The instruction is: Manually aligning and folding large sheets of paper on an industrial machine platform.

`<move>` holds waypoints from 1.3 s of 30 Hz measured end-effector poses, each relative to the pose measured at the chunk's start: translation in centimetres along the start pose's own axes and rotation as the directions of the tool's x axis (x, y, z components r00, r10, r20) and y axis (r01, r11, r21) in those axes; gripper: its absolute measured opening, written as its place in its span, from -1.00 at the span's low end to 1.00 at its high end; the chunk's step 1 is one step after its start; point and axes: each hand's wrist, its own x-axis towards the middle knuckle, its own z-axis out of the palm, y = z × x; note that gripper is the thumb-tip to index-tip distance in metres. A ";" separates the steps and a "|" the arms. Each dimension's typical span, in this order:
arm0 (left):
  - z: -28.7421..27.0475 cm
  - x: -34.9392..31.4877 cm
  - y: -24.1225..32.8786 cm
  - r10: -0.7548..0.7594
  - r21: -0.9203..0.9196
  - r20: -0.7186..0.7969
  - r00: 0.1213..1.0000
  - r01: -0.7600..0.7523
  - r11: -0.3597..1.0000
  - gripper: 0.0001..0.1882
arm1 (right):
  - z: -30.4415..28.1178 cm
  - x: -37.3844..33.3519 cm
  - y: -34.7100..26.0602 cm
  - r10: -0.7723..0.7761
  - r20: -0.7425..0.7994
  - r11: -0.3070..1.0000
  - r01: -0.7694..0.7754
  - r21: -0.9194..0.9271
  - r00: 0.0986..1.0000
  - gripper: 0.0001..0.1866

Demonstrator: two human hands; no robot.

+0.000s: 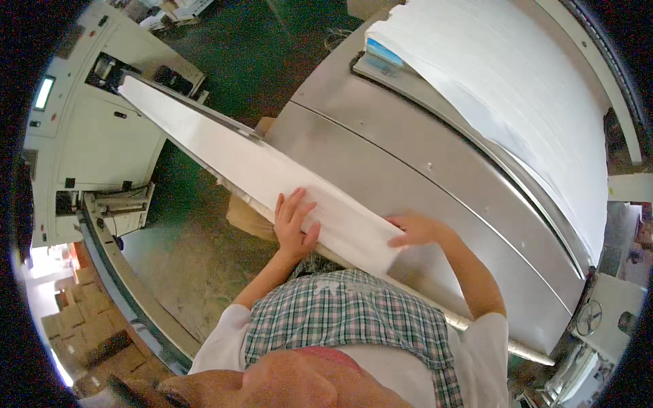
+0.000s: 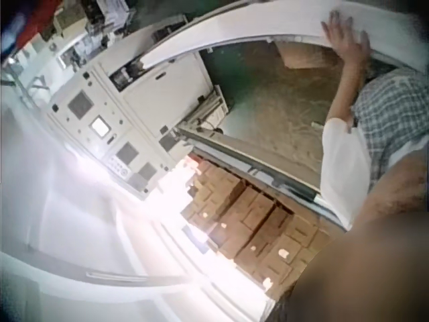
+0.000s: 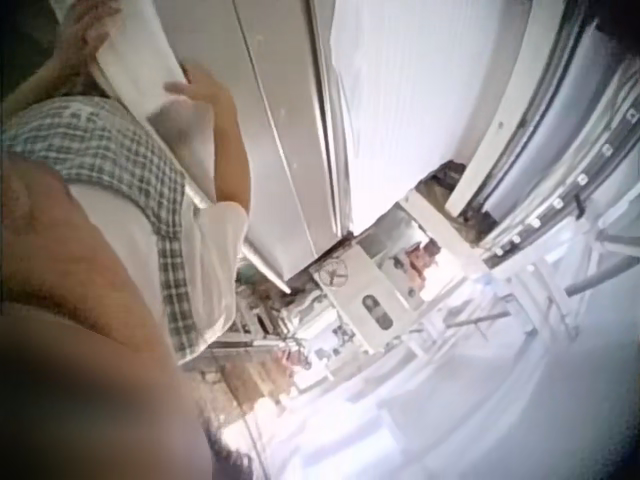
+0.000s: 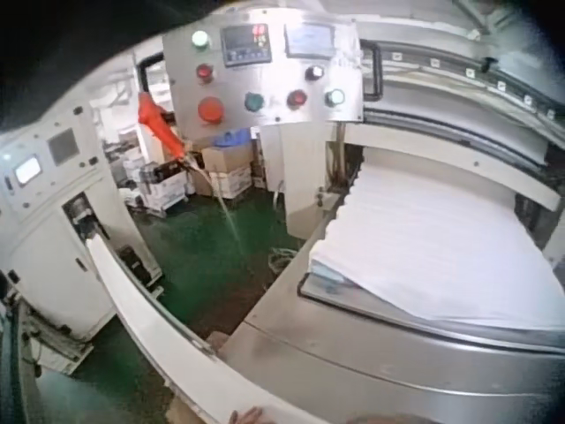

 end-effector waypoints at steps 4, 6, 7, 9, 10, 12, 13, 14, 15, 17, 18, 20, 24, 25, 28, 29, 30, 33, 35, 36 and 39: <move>-0.3 1.8 0.3 0.037 -0.064 0.046 0.998 -0.034 0.997 -0.68 | -0.3 -5.8 8.0 -0.043 -0.399 0.970 0.134 0.204 0.916 -0.67; -1.0 5.6 0.4 0.083 -0.069 0.082 0.993 -0.077 0.995 -0.70 | -1.6 -8.2 12.5 0.025 -0.828 0.981 0.144 0.128 0.560 -0.81; -0.8 8.0 0.1 0.122 -0.067 0.107 0.987 -0.115 0.991 -0.71 | -2.6 -9.2 12.9 0.007 -0.937 0.997 -0.076 -0.021 0.349 -0.83; 1.9 12.4 -2.1 0.136 -0.272 0.079 0.988 -0.110 0.956 -0.74 | -3.2 -9.2 13.3 -0.063 -0.990 0.943 -0.316 -0.100 0.125 -0.83; 4.1 14.8 -4.0 0.112 -0.308 0.107 0.988 -0.074 0.949 -0.74 | -2.8 -8.4 13.0 -0.054 -0.998 0.884 -0.466 -0.040 -0.015 -0.83; 9.0 20.2 -5.0 -0.103 -0.386 0.267 0.958 0.205 0.899 -0.71 | -2.5 -8.2 13.6 -0.051 -0.983 0.793 -0.606 0.066 -0.174 -0.82; 11.5 22.9 -4.4 -0.278 -0.385 0.406 0.871 0.438 0.812 -0.68 | -2.2 -8.5 14.2 -0.090 -0.975 0.796 -0.604 0.052 -0.203 -0.84; 14.5 25.5 -6.1 -0.280 -0.534 0.424 0.861 0.488 0.690 -0.64 | -2.3 -8.1 14.6 -0.137 -0.965 0.807 -0.590 0.022 -0.223 -0.85; 16.5 27.7 -8.2 -0.290 -0.655 0.437 0.851 0.522 0.546 -0.59 | -2.4 -7.2 14.5 -0.130 -0.967 0.834 -0.552 0.012 -0.217 -0.85; 19.4 31.3 -7.8 -0.328 -0.661 0.397 0.857 0.515 0.546 -0.58 | -2.5 -7.1 15.0 -0.133 -0.966 0.827 -0.561 0.016 -0.223 -0.87; 20.8 33.0 -7.3 -0.320 -0.661 0.408 0.855 0.519 0.542 -0.58 | -2.4 -7.2 15.2 -0.146 -0.964 0.822 -0.570 0.006 -0.221 -0.87; 23.6 35.7 -7.0 -0.512 -0.667 0.521 0.683 0.700 0.255 -0.55 | -2.3 -7.4 14.6 -0.141 -0.964 0.836 -0.549 0.006 -0.225 -0.88; 26.9 37.1 -9.4 -0.425 -0.778 0.480 0.767 0.596 0.197 -0.52 | -2.0 -7.2 14.3 -0.141 -0.967 0.853 -0.522 -0.010 -0.210 -0.89; 26.8 37.1 -10.8 -0.358 -0.820 0.485 0.798 0.557 0.131 -0.60 | -2.1 -7.0 14.0 -0.131 -0.969 0.852 -0.524 -0.002 -0.210 -0.89; 26.8 35.8 -10.8 -0.195 -0.846 0.527 0.827 0.532 -0.035 -0.64 | -2.2 -7.7 13.9 -0.146 -0.963 0.841 -0.541 -0.001 -0.226 -0.88; 26.5 35.2 -10.8 -0.180 -0.858 0.513 0.839 0.508 -0.078 -0.66 | -2.3 -7.8 14.1 -0.155 -0.962 0.840 -0.542 -0.009 -0.226 -0.88; 26.3 34.6 -10.6 -0.176 -0.856 0.516 0.838 0.509 -0.087 -0.66 | -2.3 -8.0 14.2 -0.166 -0.960 0.839 -0.544 -0.018 -0.225 -0.89; 25.0 33.8 -11.1 -0.086 -0.893 0.416 0.905 0.389 -0.227 -0.64 | -2.4 -7.5 14.3 -0.222 -0.947 0.814 -0.578 -0.051 -0.230 -0.88; 24.4 33.6 -11.0 -0.216 -0.820 0.504 0.836 0.385 -0.423 -0.62 | -2.4 -7.4 14.3 -0.212 -0.951 0.808 -0.588 -0.042 -0.223 -0.89; 24.2 33.6 -10.8 -0.217 -0.821 0.499 0.839 0.378 -0.427 -0.62 | -2.4 -7.5 14.2 -0.195 -0.956 0.803 -0.596 -0.027 -0.220 -0.89; 24.1 34.3 -10.7 -0.048 -0.790 0.446 0.894 0.368 -0.490 -0.58 | -2.5 -7.2 13.8 -0.197 -0.954 0.806 -0.592 -0.026 -0.226 -0.89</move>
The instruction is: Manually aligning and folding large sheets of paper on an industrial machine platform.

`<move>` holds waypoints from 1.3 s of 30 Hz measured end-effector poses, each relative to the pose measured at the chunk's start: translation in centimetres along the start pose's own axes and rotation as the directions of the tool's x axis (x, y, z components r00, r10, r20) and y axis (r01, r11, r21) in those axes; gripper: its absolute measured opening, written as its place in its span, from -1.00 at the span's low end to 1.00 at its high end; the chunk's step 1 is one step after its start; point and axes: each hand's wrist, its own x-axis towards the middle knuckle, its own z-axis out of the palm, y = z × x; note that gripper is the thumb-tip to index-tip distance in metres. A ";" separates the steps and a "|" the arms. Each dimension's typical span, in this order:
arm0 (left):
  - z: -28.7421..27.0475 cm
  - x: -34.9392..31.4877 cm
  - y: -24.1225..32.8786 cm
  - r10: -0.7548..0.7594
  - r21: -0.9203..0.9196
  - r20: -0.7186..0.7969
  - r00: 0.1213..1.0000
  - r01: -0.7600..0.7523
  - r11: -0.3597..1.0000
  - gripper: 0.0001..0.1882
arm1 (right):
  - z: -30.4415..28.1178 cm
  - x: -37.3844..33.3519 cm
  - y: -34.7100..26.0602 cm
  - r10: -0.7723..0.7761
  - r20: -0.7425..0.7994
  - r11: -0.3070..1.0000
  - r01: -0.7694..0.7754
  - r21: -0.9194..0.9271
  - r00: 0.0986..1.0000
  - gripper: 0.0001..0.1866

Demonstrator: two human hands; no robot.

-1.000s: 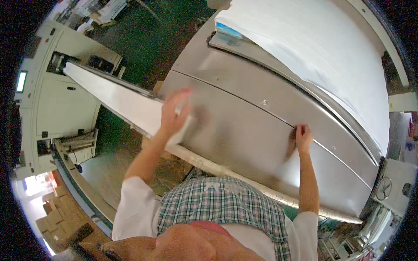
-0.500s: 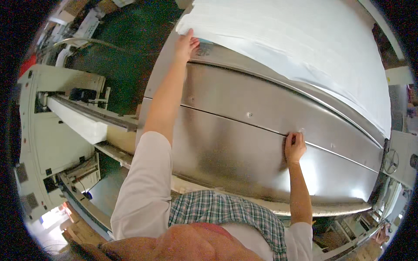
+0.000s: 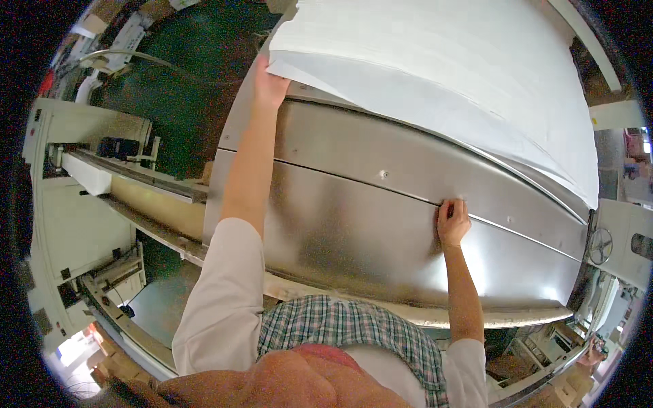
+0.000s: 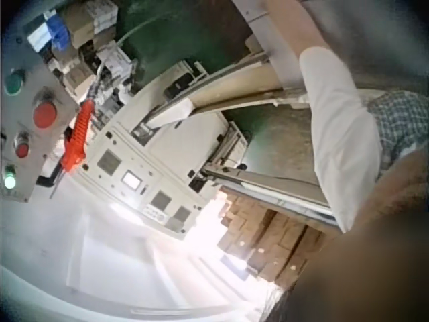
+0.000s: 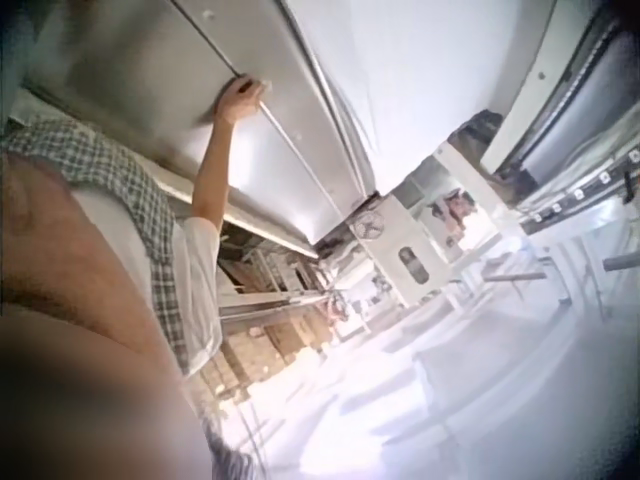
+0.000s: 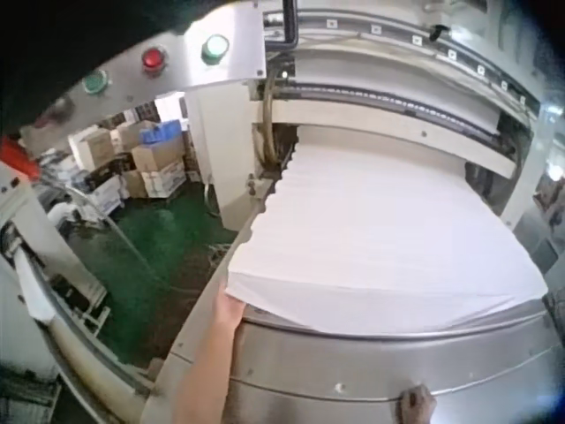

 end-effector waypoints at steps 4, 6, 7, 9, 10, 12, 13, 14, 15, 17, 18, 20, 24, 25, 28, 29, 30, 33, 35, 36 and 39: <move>-0.5 2.3 0.4 0.354 0.694 -0.368 0.860 0.001 0.720 -0.58 | 0.4 -0.3 0.4 0.029 0.021 0.998 -0.028 -0.049 0.999 -0.89; -1.9 3.6 1.3 0.516 0.917 -0.260 0.816 0.041 0.397 -0.60 | 0.2 -0.1 -0.4 0.036 0.024 0.999 -0.036 0.007 0.999 -0.89; -1.8 4.4 1.2 0.591 0.958 -0.129 0.796 -0.054 0.282 -0.65 | -0.1 0.0 -0.4 0.038 0.024 0.999 -0.038 0.004 0.999 -0.89; -1.6 6.0 0.5 0.645 0.977 0.005 0.764 -0.142 0.160 -0.70 | -0.6 0.0 -0.3 0.038 0.022 0.999 -0.039 0.007 0.999 -0.88; -2.0 7.2 1.5 0.649 0.966 0.039 0.759 -0.195 0.170 -0.72 | -0.2 0.0 -0.7 0.031 0.029 0.999 -0.032 0.025 0.999 -0.88; -2.9 9.3 1.8 0.651 0.953 0.070 0.756 -0.244 0.181 -0.74 | 0.2 -0.1 -0.7 0.013 0.031 1.000 -0.014 0.021 0.999 -0.89; -2.7 10.3 1.1 0.665 0.970 0.083 0.742 -0.212 0.115 -0.71 | 0.1 -0.1 -0.5 0.018 0.033 1.000 -0.018 0.013 0.999 -0.89; -2.7 11.1 0.6 0.678 0.983 0.099 0.729 -0.177 0.048 -0.69 | -0.1 0.0 -0.5 0.023 0.027 1.000 -0.023 0.004 0.999 -0.89; -2.8 11.7 0.3 0.674 0.984 0.094 0.733 -0.173 0.051 -0.69 | -0.2 -0.1 -0.5 0.027 0.022 1.000 -0.027 -0.005 0.999 -0.89; -2.9 12.7 0.2 0.653 0.994 0.086 0.752 -0.108 -0.007 -0.68 | -0.2 -0.2 -0.2 0.043 0.057 0.999 -0.042 -0.008 0.997 -0.91; -3.6 13.5 0.4 0.649 0.995 0.085 0.756 -0.104 -0.009 -0.68 | -0.2 -0.1 -0.1 0.031 0.050 1.000 -0.030 -0.009 0.998 -0.91; -4.3 14.9 2.3 0.407 0.892 -0.083 0.910 -0.115 0.438 -0.64 | 0.0 0.0 -0.7 0.021 0.051 1.000 -0.022 0.008 0.998 -0.92; -3.6 14.5 0.1 0.288 0.831 -0.085 0.954 -0.092 0.549 -0.64 | -0.4 -0.2 0.3 0.043 0.059 0.999 -0.042 -0.017 0.997 -0.93; -4.0 14.5 0.9 0.266 0.825 -0.101 0.959 -0.069 0.561 -0.65 | -0.3 -0.1 0.1 0.048 0.061 0.999 -0.047 -0.005 0.997 -0.93; -4.4 14.3 2.4 0.219 0.828 -0.140 0.966 -0.008 0.561 -0.68 | 0.1 -0.2 0.1 0.025 0.057 1.000 -0.025 -0.002 0.998 -0.93; -4.2 14.0 2.2 0.190 0.832 -0.165 0.968 0.034 0.553 -0.70 | 0.1 -0.2 0.2 0.025 0.054 1.000 -0.025 -0.007 0.998 -0.93; -4.0 13.6 1.8 0.188 0.830 -0.163 0.969 0.032 0.557 -0.70 | 0.1 -0.2 0.3 0.022 0.047 1.000 -0.021 -0.010 0.999 -0.93; -2.4 12.0 0.9 0.204 0.820 -0.213 0.956 0.061 0.570 -0.68 | -0.3 -0.2 0.3 0.027 0.044 0.999 -0.026 -0.020 0.999 -0.93; -2.7 11.5 1.5 0.197 0.804 -0.252 0.948 0.092 0.587 -0.71 | -0.3 -0.1 -0.3 0.029 0.050 1.000 -0.028 -0.008 0.998 -0.93; -2.7 11.3 1.8 0.202 0.807 -0.249 0.947 0.087 0.584 -0.71 | -0.2 0.0 -0.5 0.004 0.024 1.000 -0.005 0.006 1.000 -0.91; -2.5 10.7 2.0 0.226 0.793 -0.233 0.946 0.051 0.606 -0.72 | -0.2 -0.1 -0.4 -0.012 0.018 1.000 0.012 0.009 1.000 -0.90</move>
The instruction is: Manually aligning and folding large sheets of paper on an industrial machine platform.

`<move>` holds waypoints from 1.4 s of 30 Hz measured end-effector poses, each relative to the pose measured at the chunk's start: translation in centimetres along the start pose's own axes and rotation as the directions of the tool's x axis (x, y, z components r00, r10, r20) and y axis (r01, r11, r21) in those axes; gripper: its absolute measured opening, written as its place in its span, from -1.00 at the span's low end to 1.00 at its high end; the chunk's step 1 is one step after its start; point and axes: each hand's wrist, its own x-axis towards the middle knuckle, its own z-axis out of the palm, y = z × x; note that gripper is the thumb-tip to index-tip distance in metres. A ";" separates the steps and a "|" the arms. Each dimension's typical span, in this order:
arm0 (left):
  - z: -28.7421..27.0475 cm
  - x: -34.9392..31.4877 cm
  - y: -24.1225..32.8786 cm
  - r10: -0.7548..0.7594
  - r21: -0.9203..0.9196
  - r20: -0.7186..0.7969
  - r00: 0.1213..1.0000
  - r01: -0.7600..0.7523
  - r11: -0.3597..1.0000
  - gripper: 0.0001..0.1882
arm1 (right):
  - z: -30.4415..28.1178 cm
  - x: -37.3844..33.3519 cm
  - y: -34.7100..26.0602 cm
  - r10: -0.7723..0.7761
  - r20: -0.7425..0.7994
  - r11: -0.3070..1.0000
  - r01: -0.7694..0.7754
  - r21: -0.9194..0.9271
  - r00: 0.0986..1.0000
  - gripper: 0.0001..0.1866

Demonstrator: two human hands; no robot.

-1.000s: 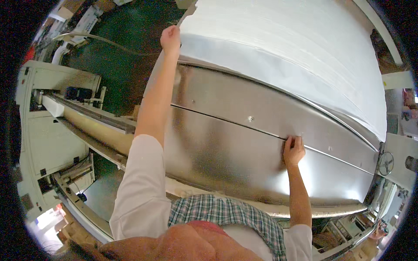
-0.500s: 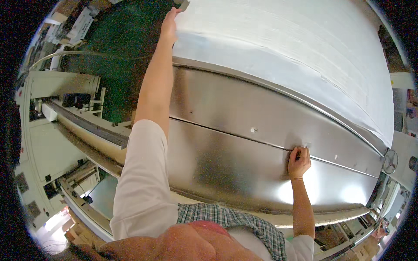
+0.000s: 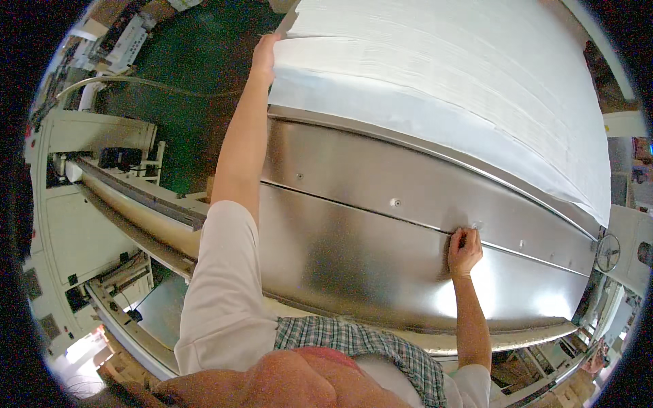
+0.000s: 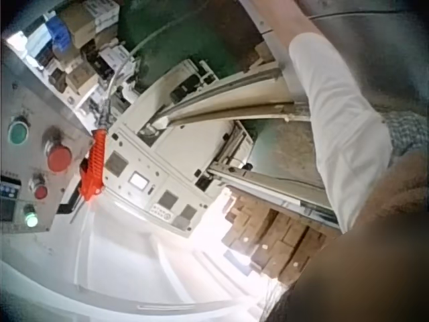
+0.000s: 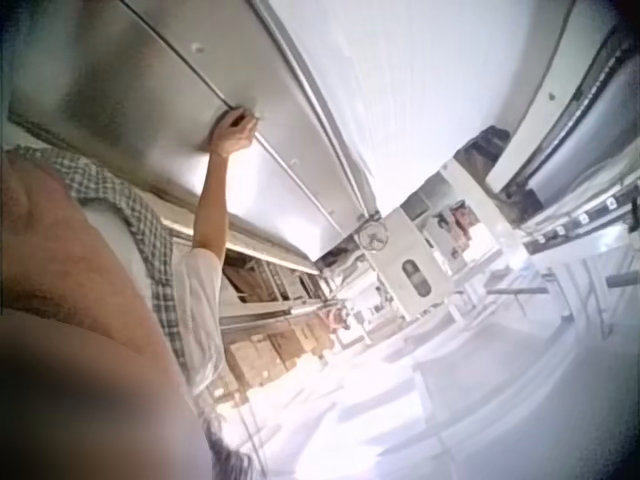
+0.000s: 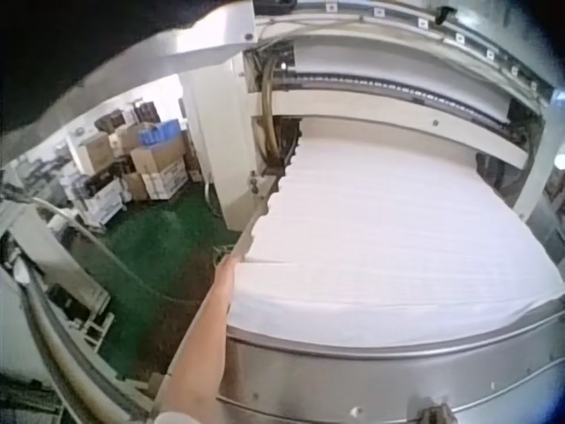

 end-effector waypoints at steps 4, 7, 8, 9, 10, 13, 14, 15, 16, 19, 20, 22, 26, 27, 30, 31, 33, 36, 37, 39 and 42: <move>0.3 -1.7 1.2 -0.078 0.021 0.038 0.996 0.077 0.997 -0.72 | -0.1 0.0 -0.1 0.046 0.014 0.999 -0.045 -0.005 0.999 -0.91; -0.2 -1.9 1.5 0.028 0.174 0.091 0.995 -0.044 0.984 -0.66 | -0.5 0.2 -0.9 0.021 0.001 1.000 -0.021 0.019 1.000 -0.90; -0.3 -2.0 1.8 0.112 0.294 0.129 0.985 -0.146 0.944 -0.62 | -0.5 0.2 -0.7 0.028 -0.002 0.999 -0.028 0.021 1.000 -0.90; -0.3 -1.7 2.2 0.113 0.297 0.137 0.984 -0.149 0.943 -0.62 | -0.5 0.2 -0.4 0.025 0.010 1.000 -0.025 0.012 1.000 -0.91; 0.7 -2.1 3.3 0.134 0.584 0.283 0.950 -0.282 0.761 -0.55 | -0.6 0.1 0.1 0.027 0.023 1.000 -0.027 -0.009 0.999 -0.91; 4.8 -2.1 5.9 -0.028 0.811 0.535 0.844 -0.504 0.298 -0.42 | -0.7 0.1 0.1 0.034 0.041 0.999 -0.033 -0.018 0.999 -0.90; 6.7 -2.1 6.2 -0.176 0.801 0.598 0.782 -0.586 0.123 -0.35 | -0.7 0.1 0.1 0.037 0.037 0.999 -0.036 -0.017 0.999 -0.90; 9.2 -2.6 5.7 -0.246 0.793 0.607 0.756 -0.593 0.137 -0.28 | -0.5 0.0 0.4 0.031 0.022 1.000 -0.031 -0.002 0.999 -0.90; 11.5 -3.2 5.3 -0.312 0.789 0.609 0.729 -0.597 0.146 -0.20 | -0.1 -0.1 0.5 0.020 0.005 1.000 -0.020 0.019 1.000 -0.89; 16.5 -6.0 3.3 -0.278 0.697 0.714 0.643 -0.692 0.189 -0.11 | 0.3 -0.2 -0.2 0.047 0.016 0.999 -0.047 -0.003 0.999 -0.89; 18.2 -7.9 3.7 -0.357 0.665 0.724 0.591 -0.735 0.131 -0.04 | 0.1 -0.2 0.0 0.058 0.008 0.998 -0.058 0.000 0.998 -0.89; 19.7 -10.5 4.0 -0.428 0.611 0.735 0.526 -0.788 0.080 0.05 | -0.3 0.5 1.1 0.103 0.059 0.994 -0.105 0.032 0.993 -0.91; 16.9 -11.3 2.8 -0.291 0.595 0.732 0.616 -0.786 -0.166 0.08 | 0.4 8.5 -2.6 0.010 0.131 0.970 -0.042 0.241 0.991 -0.89; 16.9 -12.1 2.8 -0.264 0.618 0.721 0.641 -0.767 -0.175 0.04 | 0.3 11.2 -4.7 -0.139 0.048 0.944 0.118 0.307 0.989 -0.88; 16.4 -14.1 3.0 -0.251 0.664 0.669 0.700 -0.714 -0.222 -0.03 | 1.5 17.7 -11.1 -0.380 -0.007 0.860 0.356 0.366 0.925 -0.73; 16.5 -14.6 3.1 -0.256 0.690 0.630 0.733 -0.680 -0.249 -0.07 | 2.5 19.7 -12.5 -0.443 0.011 0.835 0.409 0.368 0.896 -0.68; 16.8 -15.5 3.1 -0.256 0.685 0.642 0.722 -0.691 -0.232 -0.10 | 5.2 23.0 -13.4 -0.515 0.052 0.827 0.481 0.290 0.855 -0.66; 18.1 -16.4 3.3 -0.275 0.697 0.631 0.726 -0.686 -0.209 -0.08 | 6.6 25.4 -10.6 -0.406 0.247 0.901 0.431 -0.054 0.880 -0.52; 18.2 -16.6 3.2 -0.294 0.716 0.601 0.744 -0.664 -0.215 -0.03 | 6.1 25.8 -8.9 -0.389 0.249 0.908 0.414 -0.055 0.887 -0.52; 18.2 -16.1 3.8 -0.347 0.751 0.494 0.797 -0.592 -0.292 0.03 | 4.0 27.0 -4.8 -0.226 0.426 0.942 0.308 -0.133 0.876 -0.38; 18.2 -13.9 4.3 -0.387 0.776 0.419 0.822 -0.545 -0.318 0.15 | -0.1 29.0 4.8 -0.126 0.471 0.948 0.246 -0.202 0.873 -0.33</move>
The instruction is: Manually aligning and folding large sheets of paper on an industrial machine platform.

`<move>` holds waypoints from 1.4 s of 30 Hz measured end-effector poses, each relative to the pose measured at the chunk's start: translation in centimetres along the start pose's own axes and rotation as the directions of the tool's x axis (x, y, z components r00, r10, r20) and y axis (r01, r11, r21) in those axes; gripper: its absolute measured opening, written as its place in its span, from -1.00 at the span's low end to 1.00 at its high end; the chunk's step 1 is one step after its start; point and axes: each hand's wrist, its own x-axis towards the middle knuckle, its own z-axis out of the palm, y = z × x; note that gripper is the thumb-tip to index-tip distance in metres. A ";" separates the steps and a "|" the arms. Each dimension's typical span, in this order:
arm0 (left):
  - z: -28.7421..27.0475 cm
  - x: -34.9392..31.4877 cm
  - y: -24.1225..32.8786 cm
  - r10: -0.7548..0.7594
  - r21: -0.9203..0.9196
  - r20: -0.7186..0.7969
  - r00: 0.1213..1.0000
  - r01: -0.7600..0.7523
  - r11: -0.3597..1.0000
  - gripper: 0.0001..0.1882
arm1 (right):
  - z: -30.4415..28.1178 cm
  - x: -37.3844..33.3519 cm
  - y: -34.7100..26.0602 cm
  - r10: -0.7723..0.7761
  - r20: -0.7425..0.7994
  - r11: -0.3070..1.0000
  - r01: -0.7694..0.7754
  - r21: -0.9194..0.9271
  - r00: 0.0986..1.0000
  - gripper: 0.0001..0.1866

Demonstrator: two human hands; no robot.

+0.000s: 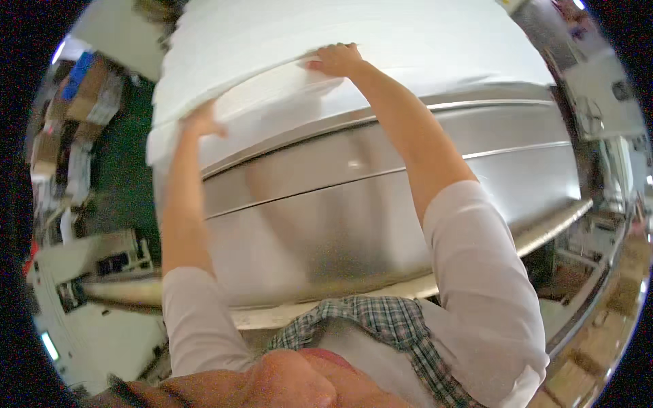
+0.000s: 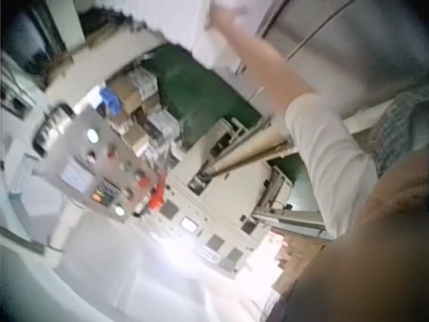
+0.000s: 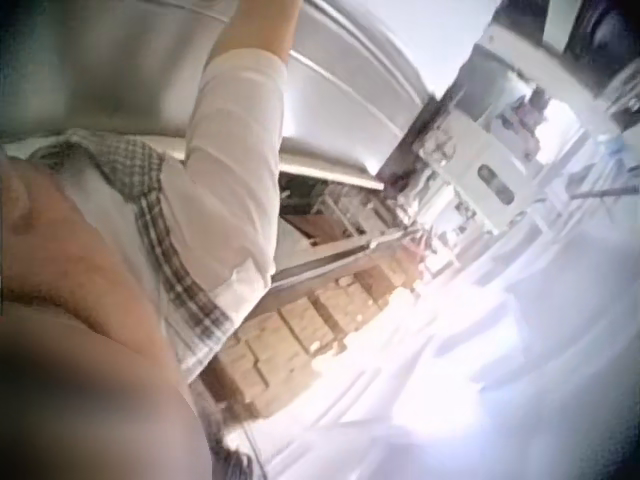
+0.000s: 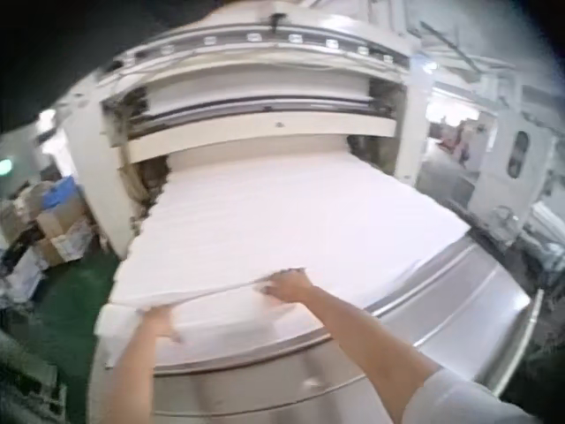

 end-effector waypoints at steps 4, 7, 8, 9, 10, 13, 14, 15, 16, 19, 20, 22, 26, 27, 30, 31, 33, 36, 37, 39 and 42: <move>-0.4 -0.4 2.0 -0.267 0.078 0.123 0.956 0.259 0.963 0.13 | -2.4 -5.2 12.4 -0.032 0.078 0.999 0.035 -0.038 0.996 -0.15; 0.3 0.4 4.6 -0.397 0.165 0.155 0.905 0.372 0.913 0.09 | -3.0 -8.7 22.0 -0.019 0.160 0.998 0.027 -0.052 0.987 -0.03; 0.6 1.3 4.5 -0.445 0.189 0.167 0.880 0.415 0.890 0.08 | -3.8 -9.5 24.4 -0.004 0.168 0.998 0.014 -0.058 0.986 -0.03; -0.1 0.5 4.6 -0.460 0.224 0.161 0.873 0.422 0.878 0.05 | -4.6 -10.0 26.2 -0.031 0.250 0.997 0.049 -0.065 0.968 0.00; -0.6 0.1 5.7 -0.458 0.237 0.164 0.873 0.416 0.878 0.03 | -6.0 -10.9 28.9 -0.040 0.341 0.993 0.076 -0.095 0.939 0.05; 0.0 -0.4 4.9 -0.455 0.232 0.119 0.882 0.421 0.877 0.00 | -7.3 -12.1 37.4 0.077 0.457 0.985 0.003 -0.172 0.886 0.15; 0.5 -0.7 3.8 -0.464 0.252 0.075 0.883 0.433 0.865 -0.01 | -6.3 -12.2 41.3 0.109 0.405 0.979 -0.028 -0.200 0.908 0.18; 1.3 -0.6 3.1 -0.467 0.259 0.090 0.880 0.432 0.864 -0.01 | -6.6 -12.2 43.7 0.202 0.466 0.966 -0.095 -0.242 0.861 0.18; 1.6 -0.5 2.5 -0.434 0.221 0.071 0.898 0.410 0.885 -0.02 | -6.5 -12.4 47.9 0.185 0.453 0.967 -0.081 -0.240 0.872 0.19; 3.1 1.2 -0.6 -0.329 0.136 0.043 0.943 0.321 0.937 -0.05 | -5.3 -13.9 61.8 0.387 0.451 0.878 -0.172 -0.447 0.804 0.19; 3.7 2.4 -1.4 -0.250 0.089 0.019 0.968 0.248 0.965 -0.06 | -4.0 -15.5 65.1 0.446 0.411 0.831 -0.197 -0.520 0.795 0.17; 3.7 0.2 -1.9 -0.197 0.025 0.006 0.980 0.197 0.980 -0.08 | -2.5 -15.8 64.6 0.533 0.251 0.711 -0.267 -0.650 0.808 0.09; 4.6 -1.3 -3.3 -0.088 0.043 -0.198 0.976 0.099 0.994 -0.18 | -4.4 -17.8 62.0 0.401 0.138 0.889 -0.349 -0.296 0.906 -0.34; 4.2 -2.1 -3.7 -0.015 0.086 -0.281 0.959 0.041 0.996 -0.22 | -2.6 -18.5 63.8 0.324 -0.027 0.908 -0.319 -0.270 0.946 -0.27; 4.5 0.3 2.6 -0.074 0.005 -0.300 0.951 0.079 0.997 -0.29 | -1.8 -23.0 71.6 0.206 -0.217 0.896 -0.273 -0.350 0.954 -0.23; 3.6 -1.2 2.1 -0.051 0.055 -0.354 0.934 0.076 0.996 -0.35 | -1.4 -22.3 70.9 0.263 -0.261 0.879 -0.342 -0.334 0.929 -0.28; 2.2 -2.0 1.7 0.000 0.108 -0.452 0.892 0.055 0.993 -0.39 | -2.1 -23.2 71.7 0.327 -0.312 0.847 -0.423 -0.321 0.892 -0.33; 1.9 -1.6 3.1 0.041 0.127 -0.565 0.824 0.037 0.991 -0.46 | -3.8 -25.8 74.5 0.103 -0.494 0.891 -0.300 -0.339 0.864 -0.35; 1.4 -1.8 3.5 0.018 0.109 -0.584 0.812 0.056 0.993 -0.48 | -4.1 -26.8 74.9 0.084 -0.522 0.901 -0.289 -0.324 0.849 -0.35; 1.0 -2.7 6.2 0.006 0.096 -0.623 0.782 0.068 0.993 -0.48 | -5.4 -29.6 76.1 0.111 -0.542 0.912 -0.302 -0.278 0.833 -0.35; -0.1 -4.3 6.5 -0.048 0.056 -0.700 0.713 0.122 0.991 -0.48 | -2.3 -34.1 75.9 0.185 -0.566 0.858 -0.413 -0.305 0.803 -0.28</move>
